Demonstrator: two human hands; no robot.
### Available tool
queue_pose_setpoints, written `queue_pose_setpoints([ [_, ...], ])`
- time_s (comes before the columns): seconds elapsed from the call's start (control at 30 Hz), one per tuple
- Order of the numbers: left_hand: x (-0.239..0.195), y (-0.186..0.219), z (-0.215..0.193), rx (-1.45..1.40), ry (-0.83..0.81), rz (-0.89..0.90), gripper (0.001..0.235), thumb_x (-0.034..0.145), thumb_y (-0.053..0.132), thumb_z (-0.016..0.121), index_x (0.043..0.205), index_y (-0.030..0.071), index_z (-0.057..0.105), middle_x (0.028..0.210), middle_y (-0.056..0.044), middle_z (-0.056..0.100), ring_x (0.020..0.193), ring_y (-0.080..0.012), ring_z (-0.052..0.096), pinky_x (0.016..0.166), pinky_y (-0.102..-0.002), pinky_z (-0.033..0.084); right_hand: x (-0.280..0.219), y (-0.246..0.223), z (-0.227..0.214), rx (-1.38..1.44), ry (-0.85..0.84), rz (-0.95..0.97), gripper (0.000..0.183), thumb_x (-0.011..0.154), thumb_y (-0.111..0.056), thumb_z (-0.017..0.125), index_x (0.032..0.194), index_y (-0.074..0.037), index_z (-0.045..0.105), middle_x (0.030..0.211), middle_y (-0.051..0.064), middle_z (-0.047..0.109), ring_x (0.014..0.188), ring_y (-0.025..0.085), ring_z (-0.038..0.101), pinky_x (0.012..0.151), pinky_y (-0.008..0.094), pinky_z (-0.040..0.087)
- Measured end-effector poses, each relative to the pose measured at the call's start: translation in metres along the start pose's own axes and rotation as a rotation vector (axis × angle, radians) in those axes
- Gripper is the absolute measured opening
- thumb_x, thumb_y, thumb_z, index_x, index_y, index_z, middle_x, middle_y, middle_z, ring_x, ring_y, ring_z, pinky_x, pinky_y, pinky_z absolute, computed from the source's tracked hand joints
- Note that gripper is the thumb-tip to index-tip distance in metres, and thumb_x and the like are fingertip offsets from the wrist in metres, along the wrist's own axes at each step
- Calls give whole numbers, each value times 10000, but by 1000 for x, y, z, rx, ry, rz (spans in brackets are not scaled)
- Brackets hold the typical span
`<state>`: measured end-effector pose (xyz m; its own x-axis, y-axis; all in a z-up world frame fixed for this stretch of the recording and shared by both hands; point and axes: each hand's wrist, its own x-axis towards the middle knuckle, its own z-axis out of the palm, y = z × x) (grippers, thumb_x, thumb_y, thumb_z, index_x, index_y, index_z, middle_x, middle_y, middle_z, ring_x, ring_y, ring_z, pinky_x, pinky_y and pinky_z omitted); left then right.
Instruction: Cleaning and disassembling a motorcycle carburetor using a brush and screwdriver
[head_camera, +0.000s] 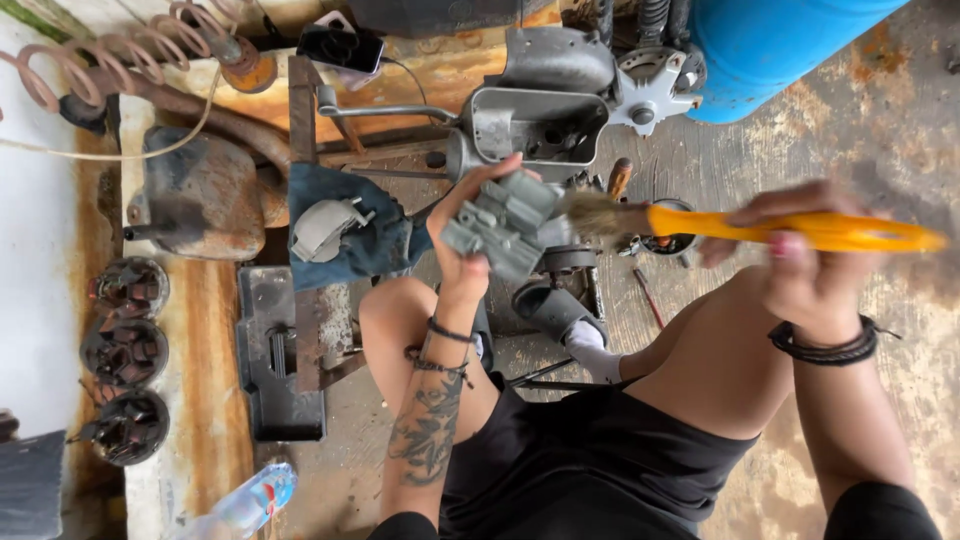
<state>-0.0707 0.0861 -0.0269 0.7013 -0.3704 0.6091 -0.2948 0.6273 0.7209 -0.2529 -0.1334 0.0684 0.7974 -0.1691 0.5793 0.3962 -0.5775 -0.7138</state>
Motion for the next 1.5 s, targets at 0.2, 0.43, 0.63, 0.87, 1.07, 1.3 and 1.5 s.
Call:
queue_pose_setpoints([
  [0.2, -2, -1, 3, -140, 82, -172, 1082, 802, 863, 625, 1392, -43, 574, 1228, -135, 706, 1130, -197, 695, 1055, -370, 572, -4, -5, 27, 69, -31, -128, 319, 1067, -337, 467, 984, -56, 591, 757, 123, 729, 736, 245, 801, 574, 235, 589],
  [0.43, -1, 1, 6, -159, -26, -185, 1034, 843, 865, 592, 1376, -22, 601, 1267, -98, 691, 1141, -168, 670, 1055, -340, 529, -36, 23, 48, 326, -33, -205, 233, 1113, -296, 505, 1213, -125, 628, 1028, 55, 720, 927, 325, 806, 746, 402, 755],
  [0.63, 1, -20, 0, -270, -57, -20, 997, 923, 800, 505, 1410, -71, 534, 1109, -218, 704, 963, -241, 662, 958, -460, 536, -42, 25, 45, 147, -34, -226, 285, 1029, -159, 496, 1141, 43, 664, 1102, 263, 739, 808, 330, 799, 700, 375, 664],
  [0.87, 13, -9, 3, -105, -2, 40, 837, 929, 704, 620, 1311, -40, 642, 1013, -161, 736, 883, -205, 675, 891, -394, 550, -24, 23, 38, 58, -92, -154, 268, 1007, -109, 497, 1118, 74, 660, 1045, 287, 736, 764, 353, 777, 608, 374, 627],
  [1.07, 18, 5, -2, 11, 94, 84, 631, 974, 577, 650, 1271, 21, 683, 1017, -123, 742, 849, -144, 641, 858, -369, 537, -14, 15, 56, -12, -245, -175, 291, 1004, -146, 497, 1140, 37, 678, 1097, 277, 743, 723, 300, 774, 556, 354, 615],
  [1.3, 15, 0, -12, 64, 98, 90, 479, 998, 441, 655, 1242, 30, 690, 926, -147, 731, 718, -172, 604, 788, -374, 519, -15, 4, 66, -6, -263, -114, 379, 991, -180, 520, 1277, 15, 673, 916, 187, 710, 662, 337, 738, 547, 394, 583],
  [1.5, 30, 15, -1, 54, 79, 103, 263, 972, 333, 652, 1033, 110, 778, 1017, -102, 766, 788, -86, 670, 732, -285, 508, -6, 26, 37, 70, -244, -140, 373, 1011, -162, 487, 1225, 96, 653, 1025, 263, 740, 751, 324, 777, 674, 391, 606],
])
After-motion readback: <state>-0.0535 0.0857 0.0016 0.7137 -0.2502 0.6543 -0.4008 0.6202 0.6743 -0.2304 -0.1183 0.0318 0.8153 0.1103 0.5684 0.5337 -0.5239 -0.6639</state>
